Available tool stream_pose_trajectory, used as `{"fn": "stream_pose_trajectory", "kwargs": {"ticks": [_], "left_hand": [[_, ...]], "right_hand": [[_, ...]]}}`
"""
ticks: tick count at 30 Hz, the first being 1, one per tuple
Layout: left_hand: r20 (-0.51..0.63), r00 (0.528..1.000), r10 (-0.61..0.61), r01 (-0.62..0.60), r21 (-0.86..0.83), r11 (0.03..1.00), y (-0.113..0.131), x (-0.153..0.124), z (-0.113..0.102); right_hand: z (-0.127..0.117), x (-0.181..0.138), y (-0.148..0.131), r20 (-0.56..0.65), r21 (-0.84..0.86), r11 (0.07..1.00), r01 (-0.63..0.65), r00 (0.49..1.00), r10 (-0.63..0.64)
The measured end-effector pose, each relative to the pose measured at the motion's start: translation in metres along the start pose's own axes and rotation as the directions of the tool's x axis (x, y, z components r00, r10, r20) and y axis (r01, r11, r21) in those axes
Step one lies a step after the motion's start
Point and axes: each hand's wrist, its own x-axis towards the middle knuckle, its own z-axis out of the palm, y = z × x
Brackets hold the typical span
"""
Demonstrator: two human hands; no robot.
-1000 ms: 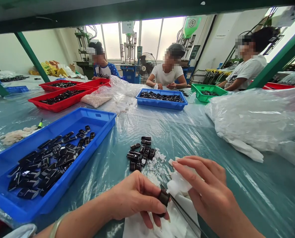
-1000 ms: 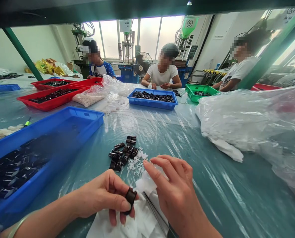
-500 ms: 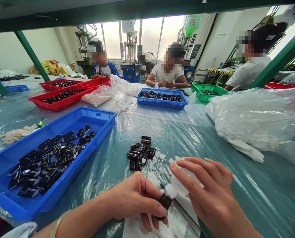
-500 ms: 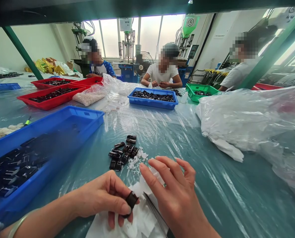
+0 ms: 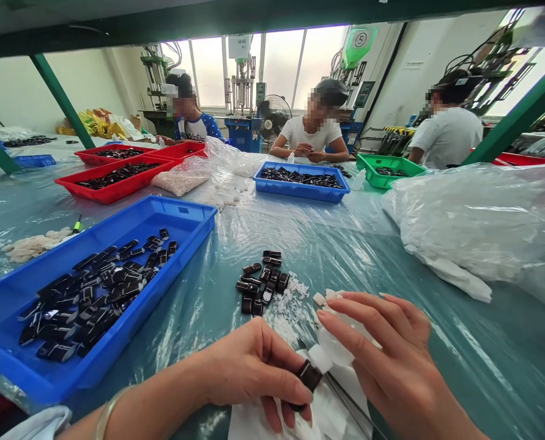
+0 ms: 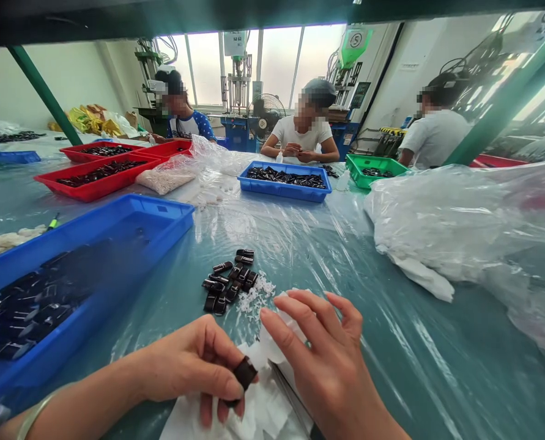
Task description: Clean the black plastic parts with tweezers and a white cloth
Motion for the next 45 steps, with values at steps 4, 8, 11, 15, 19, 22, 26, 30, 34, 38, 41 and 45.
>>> {"fn": "stream_pose_trajectory", "kwargs": {"ticks": [4,8,11,15,19,22,26,30,34,38,41,45], "left_hand": [[0.000,1.000,-0.002,0.002,-0.016,1.000,-0.0009,0.0007,0.0000],[-0.002,1.000,-0.007,0.007,-0.022,1.000,-0.0006,0.0011,-0.0011],[-0.002,1.000,-0.008,0.008,-0.024,1.000,-0.0004,0.0003,-0.0012],[-0.007,1.000,-0.014,0.013,-0.018,1.000,-0.0005,-0.0009,-0.0007],[-0.006,1.000,-0.020,0.020,-0.018,1.000,0.0003,-0.0012,-0.0007],[0.001,1.000,-0.018,0.018,-0.012,1.000,0.0008,-0.0014,-0.0004],[0.009,1.000,-0.017,0.017,0.002,1.000,0.0008,-0.0023,0.0001],[0.007,1.000,-0.022,0.022,0.005,1.000,0.0011,-0.0028,-0.0001],[0.013,1.000,-0.023,0.023,0.002,1.000,0.0016,-0.0030,-0.0005],[0.017,0.999,-0.033,0.033,-0.001,0.999,0.0022,-0.0033,-0.0005],[0.024,0.999,-0.037,0.037,0.000,0.999,0.0026,-0.0031,0.0001],[0.030,0.999,-0.039,0.039,0.002,0.999,0.0035,-0.0032,0.0008]], "right_hand": [[-0.0001,-0.0013,0.0017,-0.011,0.008,1.000,0.008,1.000,-0.007],[-0.0008,-0.0001,0.0014,-0.024,0.021,1.000,0.005,1.000,-0.004],[0.0003,0.0015,-0.0004,-0.036,0.037,0.999,0.011,0.999,-0.010],[0.0035,0.0032,-0.0048,-0.102,0.091,0.994,-0.063,0.992,0.072],[0.0057,0.0041,-0.0074,-0.124,0.141,0.987,-0.073,0.988,0.091],[0.0067,0.0045,-0.0077,-0.131,0.160,0.985,-0.063,0.988,0.085],[0.0070,0.0045,-0.0070,-0.149,0.165,0.985,-0.048,0.986,0.073],[0.0062,0.0038,-0.0052,-0.140,0.160,0.987,-0.014,0.990,0.036],[0.0059,0.0036,-0.0036,-0.119,0.173,0.985,-0.009,0.992,0.030],[0.0039,0.0053,-0.0035,-0.118,0.167,0.986,0.018,0.993,0.002],[0.0011,0.0067,-0.0037,-0.096,0.158,0.987,0.041,0.995,-0.026],[0.0008,0.0053,-0.0027,-0.075,0.180,0.983,0.030,0.997,-0.017]]}}
